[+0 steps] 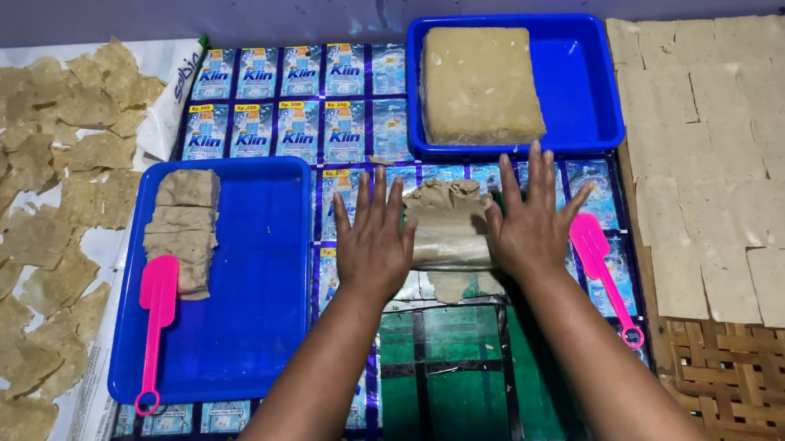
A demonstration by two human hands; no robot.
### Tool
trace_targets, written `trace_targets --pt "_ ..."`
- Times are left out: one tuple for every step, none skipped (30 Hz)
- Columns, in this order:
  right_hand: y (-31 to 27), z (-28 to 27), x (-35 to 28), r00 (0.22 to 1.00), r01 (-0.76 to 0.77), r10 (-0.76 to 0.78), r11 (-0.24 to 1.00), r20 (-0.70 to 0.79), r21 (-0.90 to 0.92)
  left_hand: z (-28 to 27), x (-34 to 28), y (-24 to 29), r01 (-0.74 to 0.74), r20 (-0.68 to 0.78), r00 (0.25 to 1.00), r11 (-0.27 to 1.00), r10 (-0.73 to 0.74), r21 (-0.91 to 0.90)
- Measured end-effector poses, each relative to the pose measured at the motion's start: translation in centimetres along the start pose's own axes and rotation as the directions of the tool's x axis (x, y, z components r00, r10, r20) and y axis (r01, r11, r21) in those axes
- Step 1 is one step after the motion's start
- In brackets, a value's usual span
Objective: Rolling out dough and cutting it into squares to make crackers.
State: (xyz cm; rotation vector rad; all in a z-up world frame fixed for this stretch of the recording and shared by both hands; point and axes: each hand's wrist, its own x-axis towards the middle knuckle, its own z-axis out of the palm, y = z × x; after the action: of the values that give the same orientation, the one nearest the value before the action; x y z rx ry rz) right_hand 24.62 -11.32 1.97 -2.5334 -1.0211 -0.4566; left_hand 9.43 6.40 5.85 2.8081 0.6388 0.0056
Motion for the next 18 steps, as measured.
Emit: trace_targets --pt "0.5 0.7 1.1 0.998 0.036 -0.036 0.999 -0.055 -0.015 -0.4 1.0 0.0 0.01 -0.029 1.0 1.0 -0.011 -0.015" --pt "0.9 1.4 2.1 0.991 0.07 -0.073 0.997 -0.11 -0.032 -0.7 2.0 0.0 0.02 -0.057 0.998 0.999 -0.021 -0.03" --pt "0.9 1.7 3.2 0.991 0.071 -0.073 0.997 -0.108 -0.03 -0.6 3.1 -0.3 0.022 -0.056 0.998 0.999 -0.023 -0.029" --pt "0.9 1.9 4.2 0.986 0.09 -0.095 0.995 -0.139 -0.044 -0.6 4.2 -0.5 0.034 -0.076 0.996 0.998 -0.038 -0.047" --pt "1.1 2.1 5.1 0.979 0.105 -0.114 0.993 -0.17 -0.061 -0.4 5.3 -0.7 0.042 -0.095 0.994 0.997 -0.048 -0.065" --pt "1.3 2.4 5.8 0.979 0.102 -0.111 0.993 -0.169 -0.061 -0.5 6.0 -0.8 0.04 -0.092 0.995 0.997 -0.046 -0.065" --pt "1.5 2.7 6.6 0.977 0.104 -0.114 0.993 -0.181 -0.064 -0.6 6.8 -0.9 0.057 -0.095 0.994 0.997 -0.062 -0.056" --pt "1.7 3.0 7.3 0.974 0.106 -0.118 0.992 -0.193 -0.068 -0.7 7.5 -1.1 0.073 -0.099 0.992 0.996 -0.078 -0.047" --pt "1.7 3.1 7.3 0.975 0.105 -0.116 0.992 -0.19 -0.066 -0.6 7.4 -1.0 0.074 -0.096 0.992 0.996 -0.079 -0.046" --pt "1.7 3.2 7.3 0.98 0.099 -0.108 0.993 -0.17 -0.063 -0.6 7.4 -1.0 0.086 -0.09 0.992 0.995 -0.089 -0.047" --pt "1.7 3.2 7.4 0.983 0.093 -0.101 0.994 -0.151 -0.059 -0.7 7.3 -1.0 0.097 -0.087 0.991 0.994 -0.1 -0.047" --pt "1.3 2.9 7.1 0.983 0.093 -0.101 0.994 -0.151 -0.058 -0.5 6.9 -1.0 0.098 -0.086 0.991 0.994 -0.101 -0.046" --pt "0.9 2.5 6.7 0.987 0.102 -0.107 0.994 -0.122 -0.046 -0.3 6.5 -1.0 0.104 -0.057 0.993 0.994 -0.106 -0.038" --pt "0.5 2.1 6.4 0.989 0.109 -0.112 0.993 -0.093 -0.035 0.0 6.1 -1.0 0.111 -0.029 0.993 0.993 -0.112 -0.029" --pt "0.5 2.0 5.9 0.989 0.111 -0.114 0.993 -0.092 -0.037 0.3 5.6 -1.0 0.111 -0.029 0.993 0.993 -0.112 -0.032" --pt "0.4 1.9 5.5 0.996 0.092 -0.092 0.995 -0.016 -0.029 0.6 5.1 -1.1 0.106 -0.007 0.994 0.994 -0.107 -0.021" --pt "0.3 1.7 5.1 0.995 0.074 -0.072 0.997 0.061 -0.021 0.9 4.6 -1.1 0.104 0.015 0.995 0.995 -0.103 -0.012" --pt "0.1 1.4 4.5 0.995 0.078 -0.076 0.997 0.062 -0.023 1.0 3.9 -0.9 0.106 0.014 0.994 0.994 -0.106 -0.015"
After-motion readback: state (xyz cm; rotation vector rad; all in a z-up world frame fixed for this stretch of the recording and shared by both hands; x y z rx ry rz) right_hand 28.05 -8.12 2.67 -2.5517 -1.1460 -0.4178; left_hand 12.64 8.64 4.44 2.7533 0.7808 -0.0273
